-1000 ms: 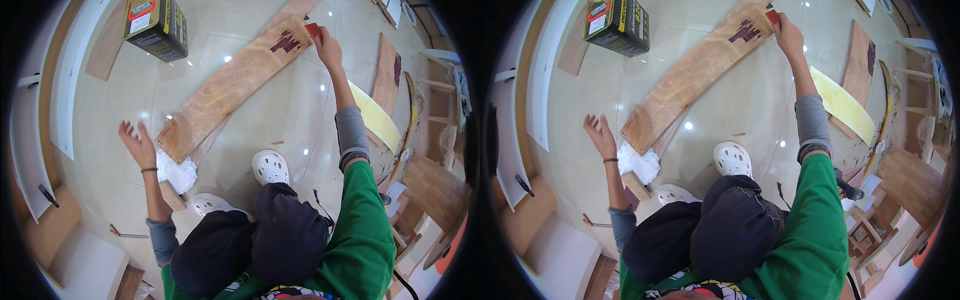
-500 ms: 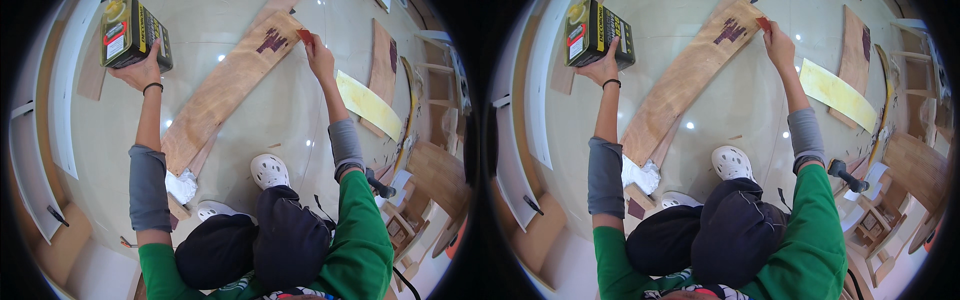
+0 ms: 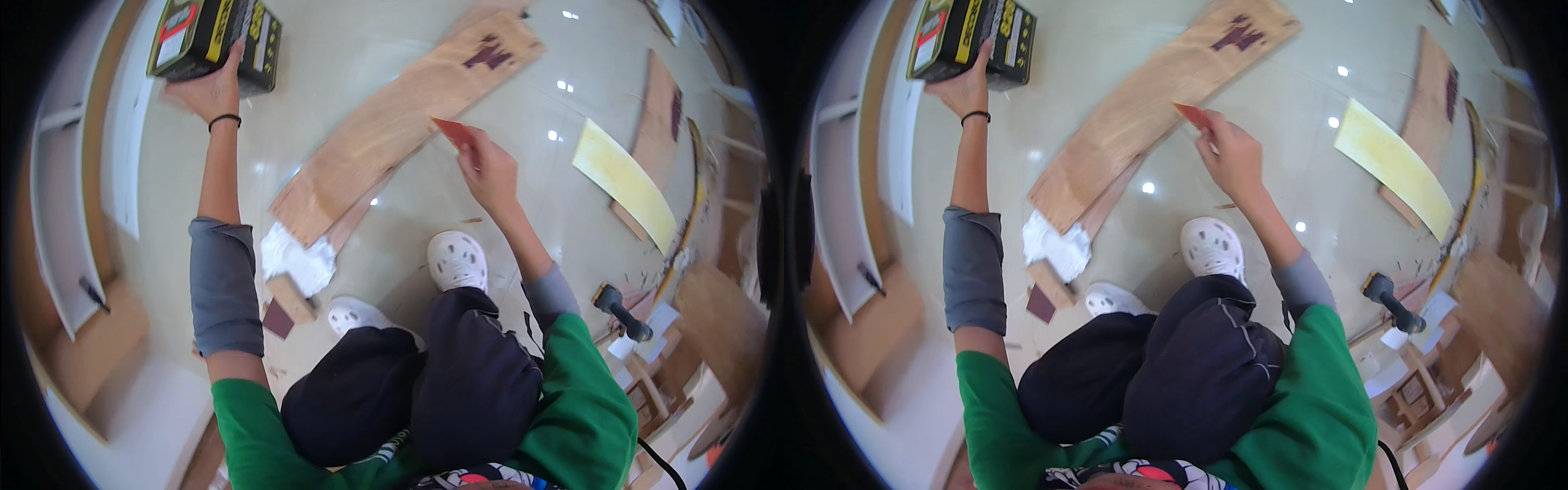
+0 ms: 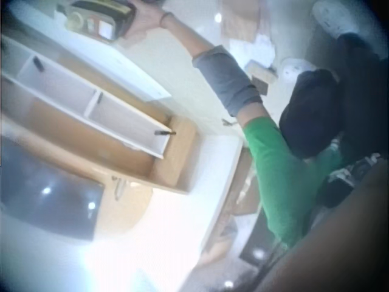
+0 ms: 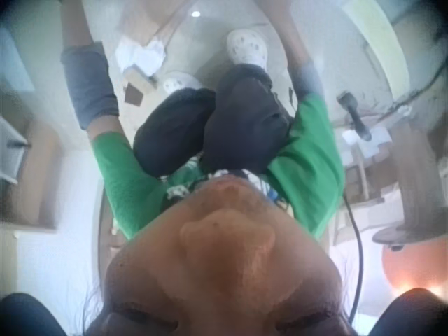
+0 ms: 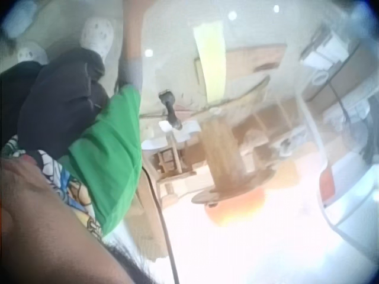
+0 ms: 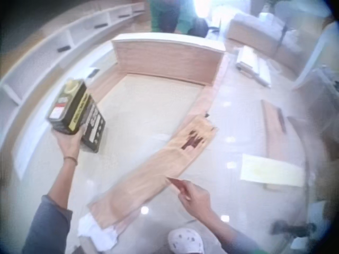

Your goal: The person applies adhesive to a wooden plank using a red card, spreads it evenly, and then joins it to another plank. They use a power drill to fasten the pieces together.

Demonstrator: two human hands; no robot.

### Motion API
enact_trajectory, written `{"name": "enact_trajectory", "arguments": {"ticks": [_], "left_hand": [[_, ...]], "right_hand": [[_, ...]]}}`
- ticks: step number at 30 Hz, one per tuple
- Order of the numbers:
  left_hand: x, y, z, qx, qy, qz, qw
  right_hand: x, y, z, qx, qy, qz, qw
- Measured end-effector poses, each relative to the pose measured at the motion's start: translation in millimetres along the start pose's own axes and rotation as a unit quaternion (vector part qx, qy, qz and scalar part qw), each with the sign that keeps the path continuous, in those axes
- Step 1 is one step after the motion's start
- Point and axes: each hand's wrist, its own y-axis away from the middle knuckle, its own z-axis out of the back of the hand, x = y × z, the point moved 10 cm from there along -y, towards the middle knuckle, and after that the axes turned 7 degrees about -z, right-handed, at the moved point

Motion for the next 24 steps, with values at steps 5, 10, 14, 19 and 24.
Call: {"name": "enact_trajectory", "arguments": {"ticks": [5, 10, 14, 19, 24], "left_hand": [[-73.7, -33.9, 84.7, 0.126, -0.203, -0.189, 0.952], [-113.4, 13.3, 134.9, 0.299, -0.224, -0.231, 0.898], [-156.9, 66.3, 146.1, 0.424, -0.273, -0.366, 0.782], [-153.4, 116.1, 147.6, 0.529, -0.373, -0.416, 0.639], [-163.6, 131.3, 139.8, 0.556, -0.393, -0.441, 0.584]], "right_hand": [[8.0, 20.2, 10.5, -0.01, -0.147, -0.097, 0.984], [31.2, -4.9, -8.3, 0.002, -0.328, -0.097, 0.94], [70.3, -1.7, -52.0, 0.062, -0.455, -0.074, 0.885], [93.8, 20.1, -81.6, 0.091, -0.483, -0.105, 0.865], [85.3, 39.3, -97.6, 0.101, -0.468, -0.141, 0.866]]}}
